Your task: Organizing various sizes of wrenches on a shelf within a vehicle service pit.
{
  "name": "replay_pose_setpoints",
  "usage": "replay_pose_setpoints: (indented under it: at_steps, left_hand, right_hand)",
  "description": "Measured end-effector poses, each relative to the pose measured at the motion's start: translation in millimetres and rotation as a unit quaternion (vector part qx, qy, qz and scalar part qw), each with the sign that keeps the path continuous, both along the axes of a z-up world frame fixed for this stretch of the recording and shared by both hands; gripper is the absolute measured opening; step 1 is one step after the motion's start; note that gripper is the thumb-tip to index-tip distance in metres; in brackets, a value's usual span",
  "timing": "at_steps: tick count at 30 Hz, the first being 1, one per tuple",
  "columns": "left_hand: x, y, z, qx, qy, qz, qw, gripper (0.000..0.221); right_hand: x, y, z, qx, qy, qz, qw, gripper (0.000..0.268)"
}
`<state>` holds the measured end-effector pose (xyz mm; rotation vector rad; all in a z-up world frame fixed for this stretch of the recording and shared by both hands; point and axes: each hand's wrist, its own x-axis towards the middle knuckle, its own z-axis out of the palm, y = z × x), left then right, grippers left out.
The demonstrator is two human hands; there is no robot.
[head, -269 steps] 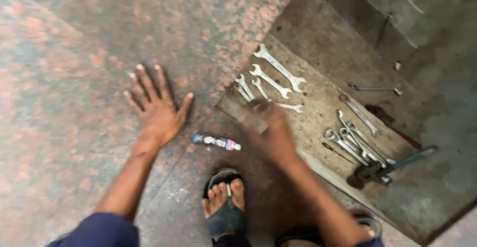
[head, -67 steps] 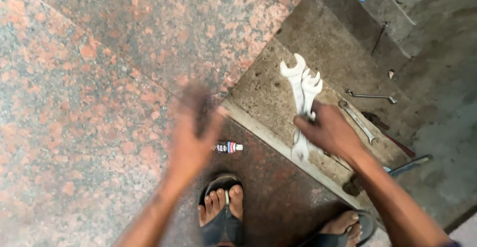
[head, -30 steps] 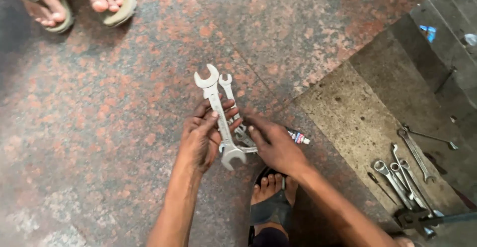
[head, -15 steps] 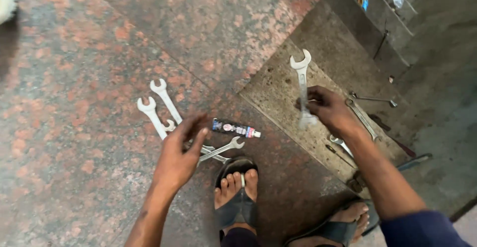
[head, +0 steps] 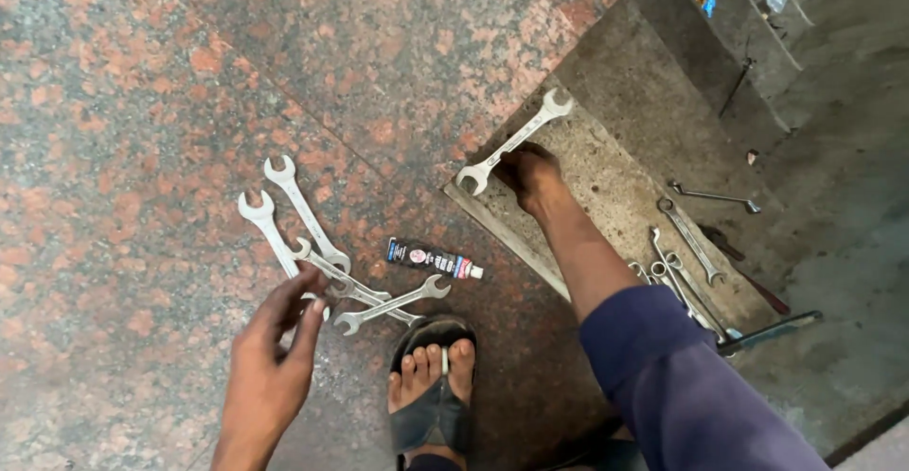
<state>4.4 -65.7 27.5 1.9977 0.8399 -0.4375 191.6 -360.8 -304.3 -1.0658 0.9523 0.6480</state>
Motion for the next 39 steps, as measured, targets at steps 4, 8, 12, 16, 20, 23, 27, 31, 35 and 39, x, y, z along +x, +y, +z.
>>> replay_pose_setpoints:
  at_steps: [4,8,12,16,20,23,27,31,35,39]
  left_hand:
    - [-16,2,2,0.023,0.020,0.033,0.999,0.040]
    - [-18,9,4,0.040,0.040,0.058,0.997,0.040]
    - [-9,14,6,0.059,0.047,0.057,0.995,0.038]
    - [-7,21,-4,0.087,0.002,0.047,0.995,0.036]
    - [-12,31,-17,0.120,-0.025,0.085,0.989,0.033]
    - [-5,29,-30,0.094,-0.029,0.158,0.982,0.028]
    - [13,20,-32,0.154,0.071,0.142,0.975,0.035]
    - [22,22,-20,0.175,0.130,0.109,0.970,0.038]
    - [3,29,-44,0.208,0.082,0.062,0.973,0.040]
    - [-8,37,-50,0.281,-0.027,0.041,0.958,0.036]
  right_hand:
    - [8,11,-12,-0.011,-0.014,0.002,1.000,0.030]
    - [9,14,-33,-0.025,-0.036,0.010,0.999,0.033]
    - [10,24,6,-0.157,-0.067,0.143,0.975,0.019]
    - [6,15,-13,-0.174,-0.136,0.221,0.950,0.013]
    - [-5,-16,3,-0.137,-0.168,0.252,0.943,0.023]
    - [-4,25,147,-0.092,-0.179,0.119,0.972,0.016]
    - [-24,54,231,-0.198,-0.311,0.139,0.919,0.014]
    - [-44,75,260,-0.232,-0.392,0.217,0.864,0.014]
    - [-56,79,264,-0.214,-0.453,0.261,0.825,0.015]
    - [-66,85,286,-0.249,-0.432,0.333,0.800,0.012]
